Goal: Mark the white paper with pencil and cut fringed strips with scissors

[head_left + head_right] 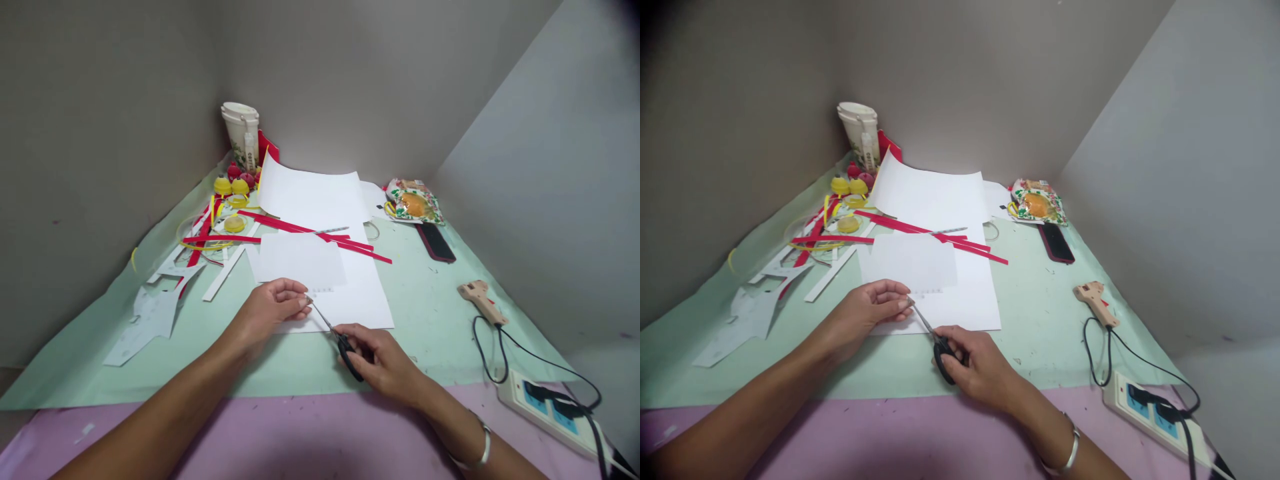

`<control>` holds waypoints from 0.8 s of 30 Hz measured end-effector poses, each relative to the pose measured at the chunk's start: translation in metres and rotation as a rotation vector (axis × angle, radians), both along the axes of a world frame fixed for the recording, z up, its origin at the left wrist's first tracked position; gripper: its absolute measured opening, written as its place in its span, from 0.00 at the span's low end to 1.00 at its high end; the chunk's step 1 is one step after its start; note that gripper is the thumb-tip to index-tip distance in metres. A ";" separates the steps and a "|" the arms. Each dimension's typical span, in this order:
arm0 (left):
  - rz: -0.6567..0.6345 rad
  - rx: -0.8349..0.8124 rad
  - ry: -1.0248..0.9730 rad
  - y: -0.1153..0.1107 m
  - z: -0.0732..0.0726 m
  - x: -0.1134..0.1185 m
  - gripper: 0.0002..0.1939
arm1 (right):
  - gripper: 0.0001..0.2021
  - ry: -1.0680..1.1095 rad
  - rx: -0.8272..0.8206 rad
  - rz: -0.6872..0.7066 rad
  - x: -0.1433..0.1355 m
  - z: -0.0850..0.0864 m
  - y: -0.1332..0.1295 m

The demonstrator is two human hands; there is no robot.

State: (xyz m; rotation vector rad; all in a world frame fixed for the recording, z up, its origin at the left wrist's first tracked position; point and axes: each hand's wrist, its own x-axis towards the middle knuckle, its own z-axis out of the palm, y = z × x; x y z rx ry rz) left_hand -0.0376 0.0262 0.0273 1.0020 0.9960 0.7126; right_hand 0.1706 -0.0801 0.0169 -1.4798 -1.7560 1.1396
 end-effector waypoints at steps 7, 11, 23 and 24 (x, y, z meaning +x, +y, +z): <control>0.011 -0.011 -0.005 0.000 0.001 0.000 0.16 | 0.17 -0.019 -0.014 -0.011 0.000 0.000 0.001; 0.022 -0.026 0.008 -0.001 0.002 0.001 0.15 | 0.18 -0.017 -0.025 -0.015 0.000 0.000 0.000; -0.008 -0.003 0.005 0.001 0.001 0.000 0.14 | 0.19 0.002 -0.007 -0.004 0.000 0.000 0.000; -0.008 -0.006 0.005 0.001 0.001 0.000 0.14 | 0.19 0.001 -0.006 -0.005 0.000 0.000 0.000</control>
